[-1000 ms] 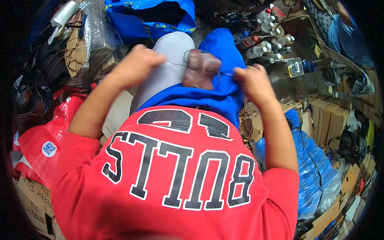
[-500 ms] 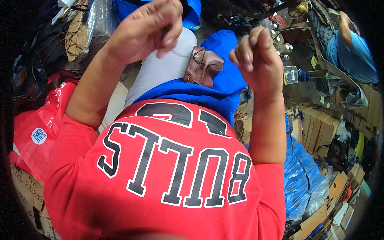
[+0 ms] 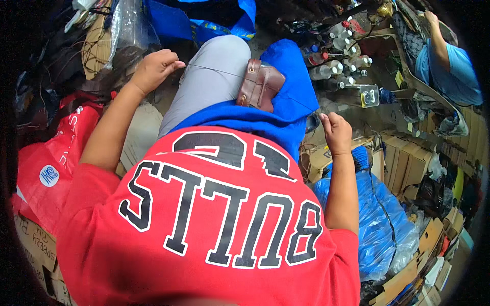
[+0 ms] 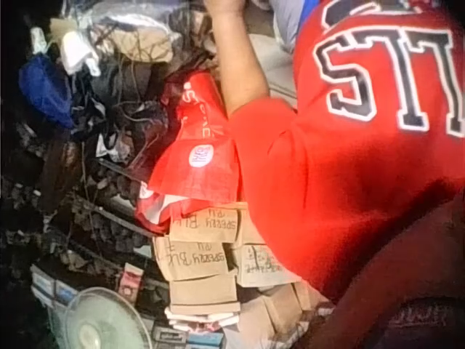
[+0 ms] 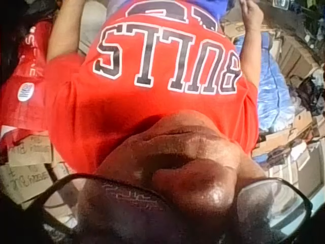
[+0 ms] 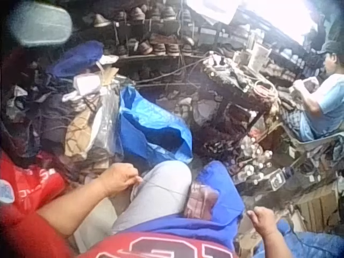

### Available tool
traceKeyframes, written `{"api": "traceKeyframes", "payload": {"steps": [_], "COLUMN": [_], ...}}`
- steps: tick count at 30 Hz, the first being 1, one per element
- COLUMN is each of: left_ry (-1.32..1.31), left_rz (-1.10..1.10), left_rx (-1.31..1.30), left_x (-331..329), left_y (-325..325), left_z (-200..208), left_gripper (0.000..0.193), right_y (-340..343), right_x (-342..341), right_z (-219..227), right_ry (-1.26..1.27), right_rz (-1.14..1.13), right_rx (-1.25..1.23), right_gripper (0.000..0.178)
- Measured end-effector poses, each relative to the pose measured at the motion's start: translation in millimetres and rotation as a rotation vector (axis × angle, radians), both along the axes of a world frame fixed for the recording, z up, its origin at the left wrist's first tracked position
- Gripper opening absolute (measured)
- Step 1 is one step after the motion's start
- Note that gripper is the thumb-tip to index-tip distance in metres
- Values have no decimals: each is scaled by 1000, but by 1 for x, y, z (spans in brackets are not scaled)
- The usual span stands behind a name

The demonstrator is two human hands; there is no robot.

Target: Stitch the leather upper of a shoe by hand using a needle and thread.

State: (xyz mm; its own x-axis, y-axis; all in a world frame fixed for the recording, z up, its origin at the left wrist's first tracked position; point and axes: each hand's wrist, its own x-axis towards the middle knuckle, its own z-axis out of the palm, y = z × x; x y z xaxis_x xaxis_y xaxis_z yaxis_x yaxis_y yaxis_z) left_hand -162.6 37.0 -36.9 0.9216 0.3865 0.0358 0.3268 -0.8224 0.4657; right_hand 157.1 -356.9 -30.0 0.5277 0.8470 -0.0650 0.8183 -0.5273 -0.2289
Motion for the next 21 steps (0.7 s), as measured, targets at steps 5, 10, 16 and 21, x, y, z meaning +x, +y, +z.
{"api": "traceKeyframes", "payload": {"steps": [5, 10, 16, 21], "left_ry": [-78, 278, 259, 152], "left_rz": [-106, -366, -564, -550], "left_rx": [-106, -175, -241, -290], "left_x": [47, 135, 143, 148], "left_y": [-15, -55, -65, -76], "left_z": [19, 41, 47, 33], "left_gripper": [37, 59, 62, 59], "right_y": [56, 158, 148, 125], "right_x": [8, -7, -34, -64], "right_z": [17, 56, 59, 52], "right_ry": [778, 741, 509, 325], "right_rz": [-99, 236, 304, 157], "right_rx": [364, -247, -238, 5], "right_gripper": [54, 45, 29, 29]}}
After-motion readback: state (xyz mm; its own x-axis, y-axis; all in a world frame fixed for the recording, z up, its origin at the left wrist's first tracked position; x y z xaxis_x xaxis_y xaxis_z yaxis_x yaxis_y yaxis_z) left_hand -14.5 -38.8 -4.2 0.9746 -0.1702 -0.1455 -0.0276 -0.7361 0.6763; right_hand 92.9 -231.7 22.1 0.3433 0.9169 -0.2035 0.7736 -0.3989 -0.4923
